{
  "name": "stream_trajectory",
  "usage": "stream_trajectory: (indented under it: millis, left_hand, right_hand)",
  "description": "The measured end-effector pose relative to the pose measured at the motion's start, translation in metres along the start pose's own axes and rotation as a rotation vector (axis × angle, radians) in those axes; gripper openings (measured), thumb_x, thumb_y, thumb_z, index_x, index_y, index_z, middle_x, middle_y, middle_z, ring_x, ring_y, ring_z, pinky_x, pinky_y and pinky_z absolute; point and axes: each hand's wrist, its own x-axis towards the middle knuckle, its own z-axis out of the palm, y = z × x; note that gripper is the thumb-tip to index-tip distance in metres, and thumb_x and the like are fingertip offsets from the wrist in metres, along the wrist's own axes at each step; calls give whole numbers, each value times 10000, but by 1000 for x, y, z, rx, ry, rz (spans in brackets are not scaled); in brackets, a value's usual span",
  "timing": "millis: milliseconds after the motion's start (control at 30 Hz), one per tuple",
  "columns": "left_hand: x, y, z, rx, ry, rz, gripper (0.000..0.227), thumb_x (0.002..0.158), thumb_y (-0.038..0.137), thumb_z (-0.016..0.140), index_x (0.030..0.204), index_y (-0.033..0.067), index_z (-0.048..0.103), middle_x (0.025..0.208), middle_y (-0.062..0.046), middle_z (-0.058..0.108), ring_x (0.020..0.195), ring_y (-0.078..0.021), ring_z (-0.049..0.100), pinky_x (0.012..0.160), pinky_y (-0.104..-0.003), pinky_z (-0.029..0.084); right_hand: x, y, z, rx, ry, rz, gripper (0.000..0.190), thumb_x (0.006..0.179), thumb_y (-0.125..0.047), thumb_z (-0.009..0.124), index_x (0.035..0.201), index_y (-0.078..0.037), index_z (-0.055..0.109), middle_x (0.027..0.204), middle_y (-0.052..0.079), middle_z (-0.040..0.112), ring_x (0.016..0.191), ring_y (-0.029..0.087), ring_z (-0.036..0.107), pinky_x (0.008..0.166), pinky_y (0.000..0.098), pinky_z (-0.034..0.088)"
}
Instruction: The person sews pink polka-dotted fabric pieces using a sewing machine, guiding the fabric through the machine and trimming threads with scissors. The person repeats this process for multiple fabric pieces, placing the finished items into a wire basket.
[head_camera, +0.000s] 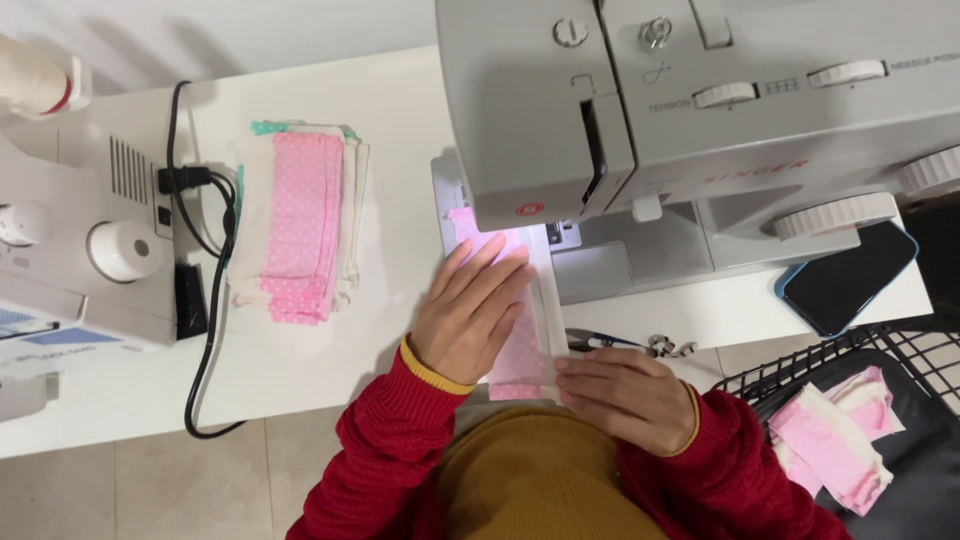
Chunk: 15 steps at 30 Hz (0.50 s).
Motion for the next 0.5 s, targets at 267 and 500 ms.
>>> stream_trajectory:
  millis: [267,500]
  left_hand:
    - [13,-3,0,39,27,-28,377,903,51,719,1261,-29,636,1295,-158,645,1234,-332,612,1192,-506,405]
    - [23,-8,13,80,0,-89,367,903,162,770,1226,26,661,1058,-120,634,1123,-347,623,1183,-530,380]
  right_hand:
    - [-2,-2,3,8,-11,34,197,915,-97,657,1057,38,683,1152,197,724,1134,326,721,987,424,561]
    - [-1,-5,2,-6,-27,43,223,888,-100,651,1056,43,684,1150,203,727,1126,328,723,988,424,563]
